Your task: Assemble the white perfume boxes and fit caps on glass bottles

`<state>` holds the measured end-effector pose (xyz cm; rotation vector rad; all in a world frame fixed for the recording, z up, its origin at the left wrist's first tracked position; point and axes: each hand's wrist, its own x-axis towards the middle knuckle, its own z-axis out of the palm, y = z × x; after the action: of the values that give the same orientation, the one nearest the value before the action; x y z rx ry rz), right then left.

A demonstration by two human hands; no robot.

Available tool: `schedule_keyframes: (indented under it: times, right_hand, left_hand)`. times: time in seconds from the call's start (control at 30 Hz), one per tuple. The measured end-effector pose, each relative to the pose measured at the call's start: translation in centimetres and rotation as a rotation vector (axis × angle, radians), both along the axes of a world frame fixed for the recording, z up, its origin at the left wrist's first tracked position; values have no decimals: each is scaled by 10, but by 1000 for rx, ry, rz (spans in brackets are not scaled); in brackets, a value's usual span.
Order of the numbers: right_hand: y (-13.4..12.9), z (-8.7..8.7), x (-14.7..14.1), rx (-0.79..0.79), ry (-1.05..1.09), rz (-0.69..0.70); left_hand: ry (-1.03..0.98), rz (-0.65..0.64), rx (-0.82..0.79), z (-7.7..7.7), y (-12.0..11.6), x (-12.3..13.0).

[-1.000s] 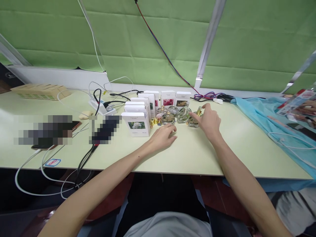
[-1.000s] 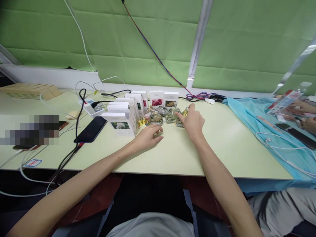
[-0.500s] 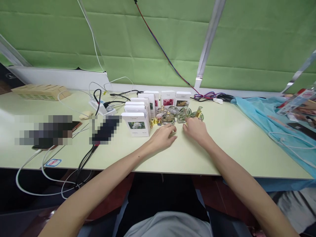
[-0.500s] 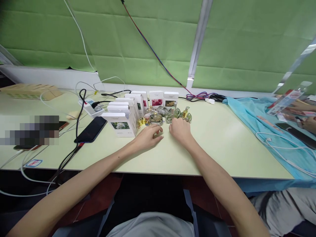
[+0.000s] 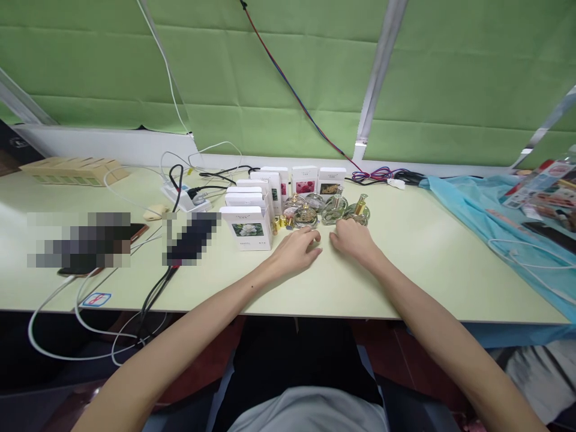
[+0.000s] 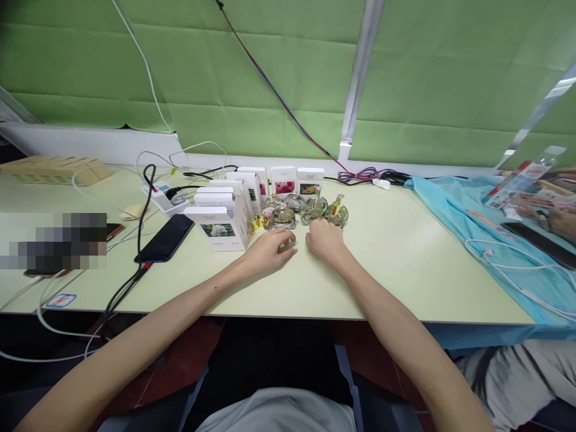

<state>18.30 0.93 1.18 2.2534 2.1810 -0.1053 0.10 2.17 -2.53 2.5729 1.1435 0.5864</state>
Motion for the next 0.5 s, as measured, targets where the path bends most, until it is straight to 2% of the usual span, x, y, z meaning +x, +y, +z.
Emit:
schedule_keyframes:
  times: [0.3, 0.5]
  right_hand:
    - [0, -1, -2, 40, 4, 1]
    - [-1, -2, -4, -1, 2, 9]
  left_hand:
    - [20, -6, 3, -1, 0, 0]
    - [27, -2, 2, 2, -1, 0]
